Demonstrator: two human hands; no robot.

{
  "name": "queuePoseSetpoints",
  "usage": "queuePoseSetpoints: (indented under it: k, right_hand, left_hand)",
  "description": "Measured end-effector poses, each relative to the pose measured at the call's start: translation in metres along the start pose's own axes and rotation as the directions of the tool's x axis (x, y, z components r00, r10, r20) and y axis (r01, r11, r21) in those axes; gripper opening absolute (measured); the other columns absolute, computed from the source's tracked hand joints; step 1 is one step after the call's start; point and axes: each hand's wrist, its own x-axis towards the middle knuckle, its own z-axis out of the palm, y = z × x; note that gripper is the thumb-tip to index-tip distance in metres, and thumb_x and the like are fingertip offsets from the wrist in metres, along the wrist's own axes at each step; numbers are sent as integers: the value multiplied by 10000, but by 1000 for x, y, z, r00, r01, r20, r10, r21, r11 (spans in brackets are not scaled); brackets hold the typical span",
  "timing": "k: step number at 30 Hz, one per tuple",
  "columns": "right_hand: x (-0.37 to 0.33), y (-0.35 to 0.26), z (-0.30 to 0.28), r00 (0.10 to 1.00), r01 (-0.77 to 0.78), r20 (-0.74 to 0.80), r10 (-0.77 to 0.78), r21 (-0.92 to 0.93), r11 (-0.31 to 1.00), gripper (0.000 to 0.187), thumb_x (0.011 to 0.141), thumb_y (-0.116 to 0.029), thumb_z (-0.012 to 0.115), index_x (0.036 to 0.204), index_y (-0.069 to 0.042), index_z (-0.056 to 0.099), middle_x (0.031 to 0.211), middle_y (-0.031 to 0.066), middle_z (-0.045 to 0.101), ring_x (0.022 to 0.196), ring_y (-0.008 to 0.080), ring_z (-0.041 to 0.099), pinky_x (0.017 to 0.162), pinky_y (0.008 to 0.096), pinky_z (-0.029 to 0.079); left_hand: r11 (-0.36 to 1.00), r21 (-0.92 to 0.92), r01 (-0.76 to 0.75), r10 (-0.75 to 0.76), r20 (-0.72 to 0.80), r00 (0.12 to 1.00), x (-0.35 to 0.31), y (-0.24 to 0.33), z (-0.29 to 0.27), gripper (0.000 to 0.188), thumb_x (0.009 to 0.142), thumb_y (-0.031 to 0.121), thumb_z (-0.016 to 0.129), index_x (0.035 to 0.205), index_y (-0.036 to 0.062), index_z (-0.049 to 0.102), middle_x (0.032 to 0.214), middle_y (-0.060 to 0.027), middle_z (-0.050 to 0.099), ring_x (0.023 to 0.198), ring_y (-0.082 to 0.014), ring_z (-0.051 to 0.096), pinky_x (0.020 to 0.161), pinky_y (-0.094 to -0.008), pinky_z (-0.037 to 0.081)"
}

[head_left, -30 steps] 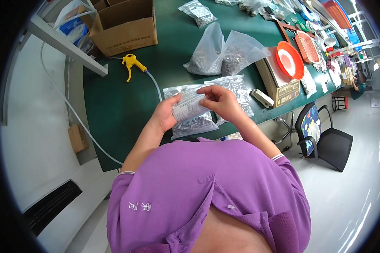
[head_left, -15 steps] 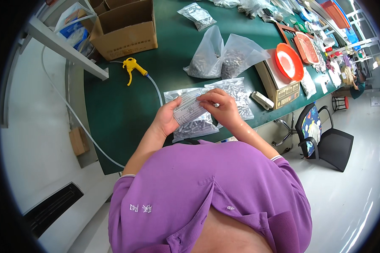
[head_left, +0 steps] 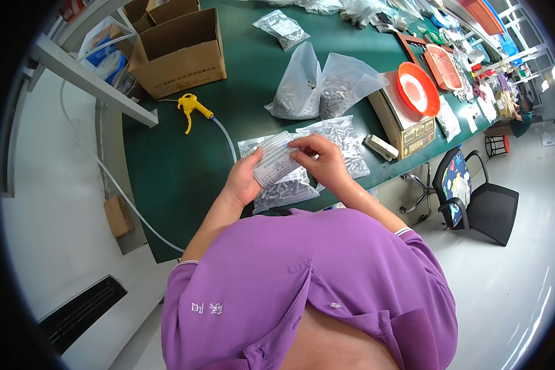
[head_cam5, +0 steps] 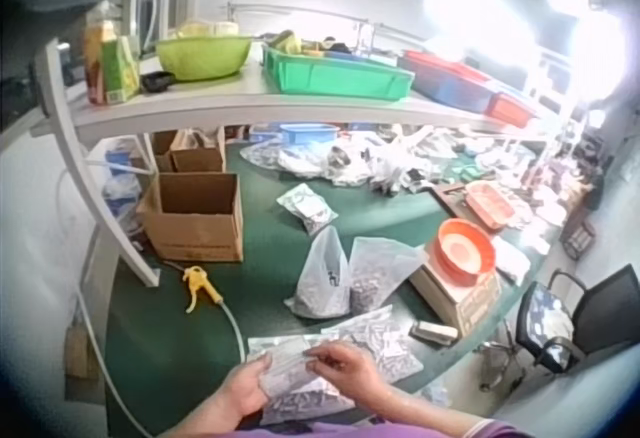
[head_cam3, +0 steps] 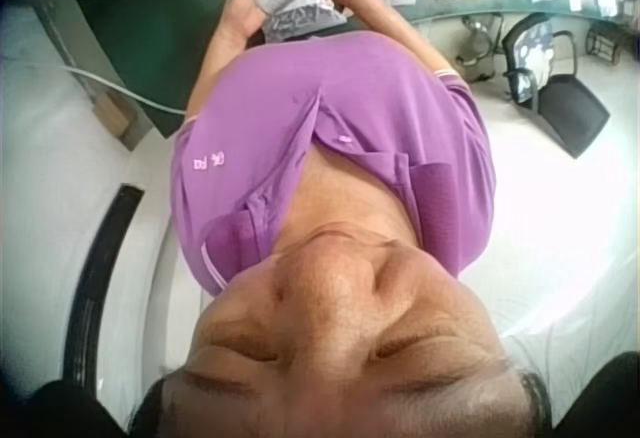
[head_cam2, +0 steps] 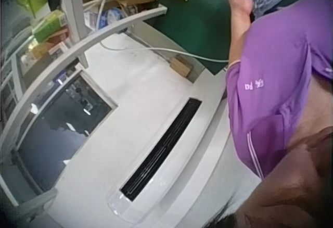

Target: The person fills clear plastic bags with small metal parts from a larger bulk bag. They use a handheld heat sealer to close each bag and then place a printed label on the sealed package. The process is repeated for multiple bags on a green workbench.

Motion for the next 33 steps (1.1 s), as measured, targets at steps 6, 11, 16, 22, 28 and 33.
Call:
queuePoseSetpoints:
  k: [6,11,16,22,28,33]
  right_hand:
    - [-1,16,6,986,147,-83,-147,1,989,150,733,1,728,865,-66,706,922,39,591,828,140,598,702,257,498]
    - [-7,8,-6,911,408,95,-401,-75,910,153,698,5,748,799,-102,705,1052,49,585,1021,207,550,876,348,446]
    - [-17,1,-35,918,308,74,-389,483,819,68,760,-12,684,779,-59,639,945,72,616,1052,233,560,969,414,397]
    - [-14,37,-143,884,90,-372,284,731,676,91,921,-88,560,1009,-88,580,861,28,576,771,115,570,622,235,494]
    - [-25,156,-105,879,-258,-309,364,336,906,373,794,-94,716,1120,-36,546,961,39,602,834,100,573,723,246,480]
    - [-10,170,-80,857,-355,-377,351,62,933,452,693,-161,774,1090,-67,580,970,53,617,886,162,578,794,306,472]
  left_hand:
    - [1000,6,-28,28,-58,998,0,-5,1,414,1002,245,343,1290,-39,431,1250,-169,537,1139,-299,544,982,-433,437]
    - [999,-18,-33,30,-172,985,-1,2,0,416,996,265,358,1294,-11,446,1257,-151,541,1132,-299,547,994,-433,423]
    - [961,4,-276,257,-376,890,3,32,-56,431,982,264,415,1288,-38,445,1229,-173,552,1131,-286,549,983,-423,430]
    - [857,230,-462,513,-478,713,-33,63,-176,426,936,186,546,1288,-32,448,1235,-122,552,1129,-251,547,960,-386,443]
    - [856,430,-288,517,-676,526,-37,35,-216,482,855,137,672,1284,69,462,1164,-72,575,1029,-185,575,817,-342,476]
    - [836,475,-275,542,-638,547,-36,34,-227,512,837,100,678,1296,87,451,1170,-63,570,1003,-186,584,780,-339,490]
